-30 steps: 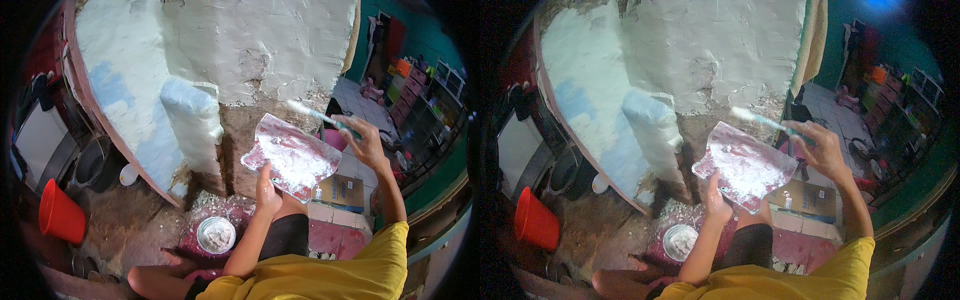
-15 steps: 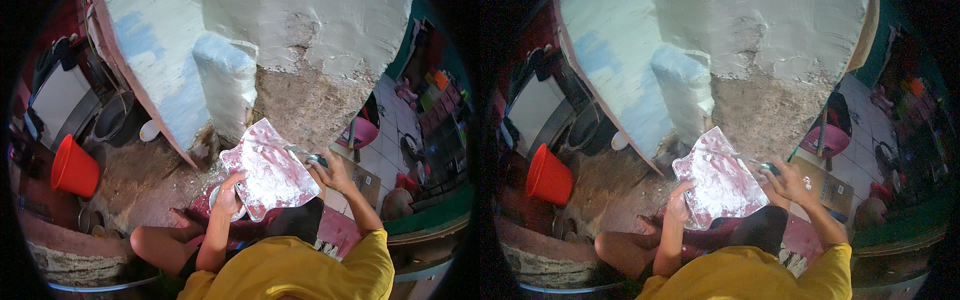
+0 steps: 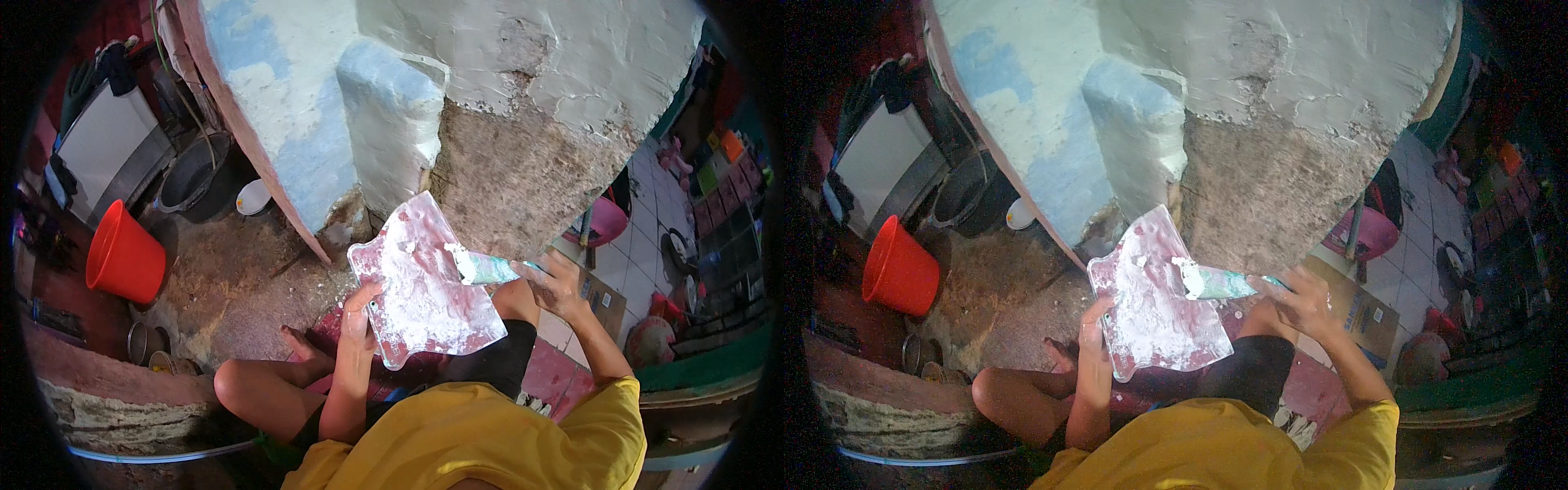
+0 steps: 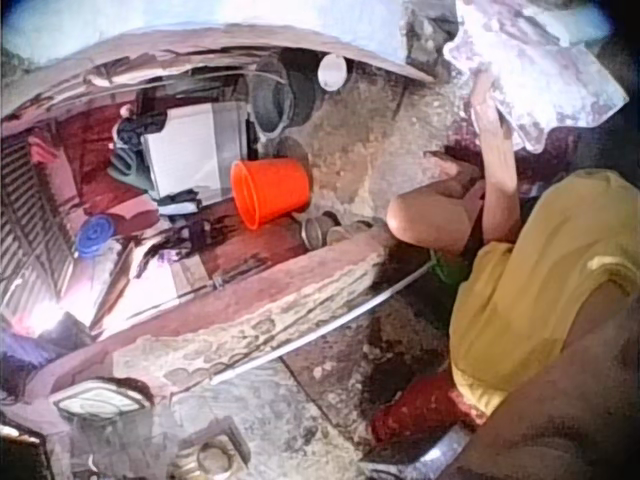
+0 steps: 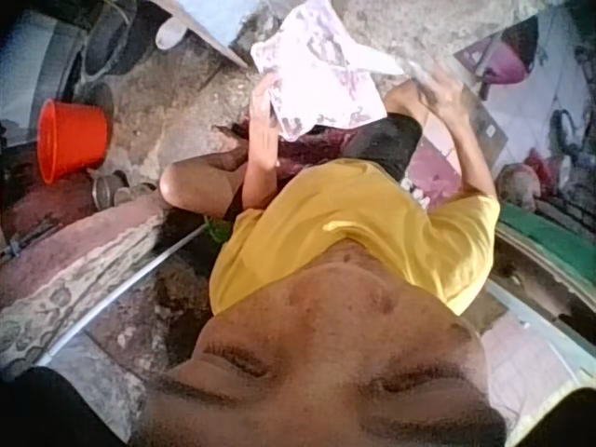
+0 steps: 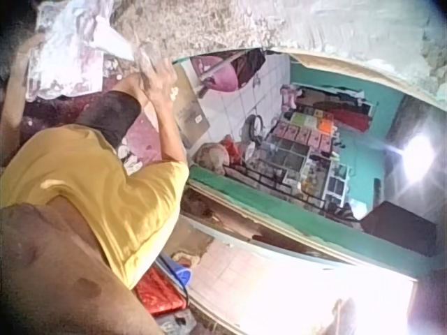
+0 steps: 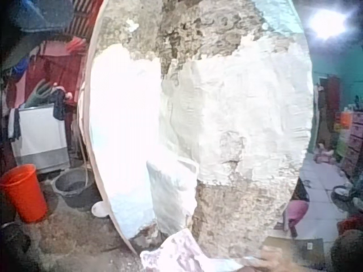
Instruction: The person applies a white plaster substance to a wall corner using a spatula and a hand-held tray, smoothing the material over a damaged area and refilling the spatula from a bowl.
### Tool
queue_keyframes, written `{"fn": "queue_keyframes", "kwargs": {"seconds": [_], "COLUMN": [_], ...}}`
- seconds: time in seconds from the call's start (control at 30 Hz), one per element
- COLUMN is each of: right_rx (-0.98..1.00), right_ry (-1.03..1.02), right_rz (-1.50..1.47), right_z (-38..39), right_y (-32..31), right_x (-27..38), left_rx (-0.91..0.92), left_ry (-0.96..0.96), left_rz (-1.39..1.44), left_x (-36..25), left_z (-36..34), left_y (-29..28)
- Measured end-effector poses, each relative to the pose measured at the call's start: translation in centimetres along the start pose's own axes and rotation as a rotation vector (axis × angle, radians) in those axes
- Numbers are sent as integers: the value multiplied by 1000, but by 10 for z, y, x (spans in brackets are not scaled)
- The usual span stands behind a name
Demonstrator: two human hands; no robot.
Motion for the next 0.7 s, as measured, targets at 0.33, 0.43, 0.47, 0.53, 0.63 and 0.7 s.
{"fn": "queue_keyframes", "kwargs": {"seconds": [0.33, 0.43, 0.47, 0.53, 0.63, 0.7], "right_rx": [67, -37, -78, -146, -193, -157], "right_ry": [106, 258, 292, 305, 269, 241], "right_rz": [69, -160, -217, -369, -461, -414], "right_z": [42, 38, 33, 16, -12, -19], "right_y": [13, 11, 12, 17, 30, 38], "right_x": [-20, -18, -17, -4, 12, 18], "left_rx": [-47, 3, -15, -41, 26, -24], "left_ry": [80, 101, 94, 74, 86, 104], "left_rz": [9, -27, -51, -101, -221, -210], "left_x": [-14, -20, -19, -16, -11, -9], "left_z": [0, 1, 3, 7, 10, 11], "left_y": [-7, -7, -8, -6, -2, -5]}}
Point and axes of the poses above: each hand's wrist, its own z-axis away from the middle knuckle, its own y-axis out of the palm, x = y × z, the point moved 4 cm from there along -z, towards the middle knuckle, and after that the axes turned 6 degrees about y, right-handed, at the moved point
